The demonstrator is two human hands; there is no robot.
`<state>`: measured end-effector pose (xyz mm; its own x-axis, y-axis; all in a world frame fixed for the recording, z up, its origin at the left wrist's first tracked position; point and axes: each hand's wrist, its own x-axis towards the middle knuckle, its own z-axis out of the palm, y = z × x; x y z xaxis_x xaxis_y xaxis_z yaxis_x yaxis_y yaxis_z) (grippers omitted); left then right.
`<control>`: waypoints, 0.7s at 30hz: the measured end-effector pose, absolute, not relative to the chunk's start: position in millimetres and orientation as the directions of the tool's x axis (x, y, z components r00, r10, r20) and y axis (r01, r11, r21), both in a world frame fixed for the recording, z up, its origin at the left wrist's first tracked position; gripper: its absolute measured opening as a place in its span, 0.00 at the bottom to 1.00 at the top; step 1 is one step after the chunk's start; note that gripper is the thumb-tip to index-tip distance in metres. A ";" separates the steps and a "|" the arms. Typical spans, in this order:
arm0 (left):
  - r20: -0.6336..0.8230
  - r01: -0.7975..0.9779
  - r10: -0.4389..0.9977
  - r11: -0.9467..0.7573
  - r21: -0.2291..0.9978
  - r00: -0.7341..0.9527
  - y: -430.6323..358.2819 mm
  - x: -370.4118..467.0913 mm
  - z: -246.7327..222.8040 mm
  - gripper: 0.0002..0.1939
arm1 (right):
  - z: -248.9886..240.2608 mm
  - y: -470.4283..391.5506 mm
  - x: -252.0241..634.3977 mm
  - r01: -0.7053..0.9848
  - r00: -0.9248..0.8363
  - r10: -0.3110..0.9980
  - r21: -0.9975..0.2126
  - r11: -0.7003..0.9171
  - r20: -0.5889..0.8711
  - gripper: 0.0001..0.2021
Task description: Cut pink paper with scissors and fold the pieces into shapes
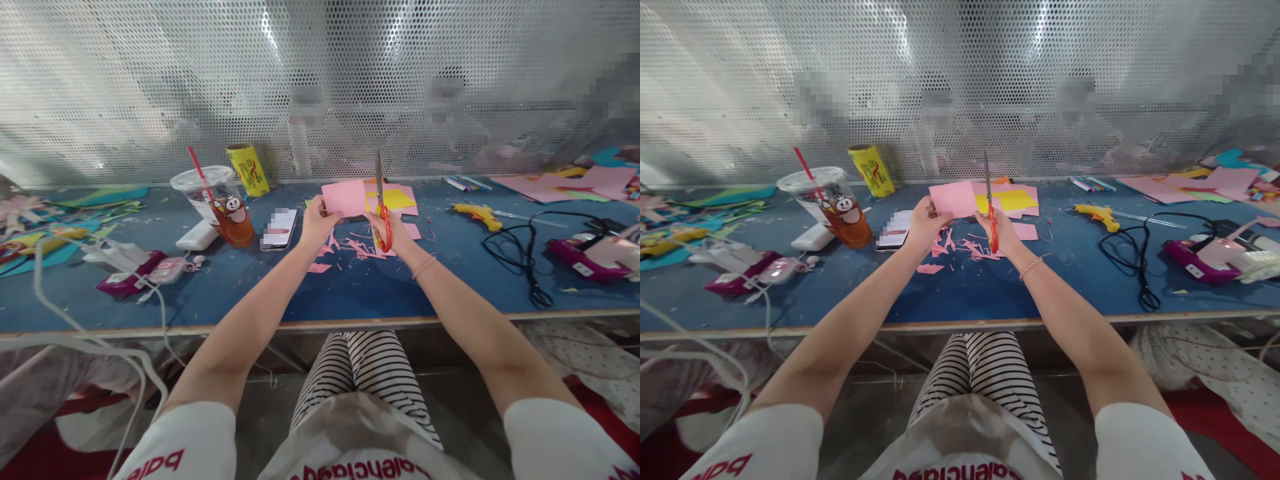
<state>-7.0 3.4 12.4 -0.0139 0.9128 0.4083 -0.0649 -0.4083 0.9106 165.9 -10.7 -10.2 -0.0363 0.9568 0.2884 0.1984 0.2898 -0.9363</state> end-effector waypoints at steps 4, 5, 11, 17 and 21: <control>0.424 0.002 0.905 -0.424 0.905 0.015 8.0 -8.5 8.7 0.16 | -9.0 -12.9 168.0 0.264 0.060 0.929 -0.904 0.338 0.365 0.19; 0.426 0.012 0.904 -0.426 0.904 0.011 9.3 -9.1 7.8 0.15 | -8.8 -12.9 168.1 0.251 0.066 0.928 -0.907 0.339 0.366 0.18; 0.432 -0.025 0.902 -0.431 0.902 0.010 12.1 -10.7 5.9 0.14 | -9.4 -8.4 169.5 0.237 0.032 0.916 -0.893 0.382 0.400 0.12; 0.431 -0.080 0.902 -0.427 0.901 0.041 11.7 -10.4 5.0 0.14 | -5.3 -13.8 167.0 0.210 -0.012 0.923 -0.902 0.377 0.384 0.11; 0.387 -0.096 0.918 -0.378 0.921 0.092 9.8 -8.4 4.0 0.17 | -2.7 -17.1 164.3 0.080 0.021 0.927 -0.925 0.371 0.374 0.16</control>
<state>-8.4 9.8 4.0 0.0924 0.9175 0.3868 -0.0958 -0.3785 0.9206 164.3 -17.1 -2.7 0.0212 0.9272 0.3741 0.0802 0.3714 -0.9250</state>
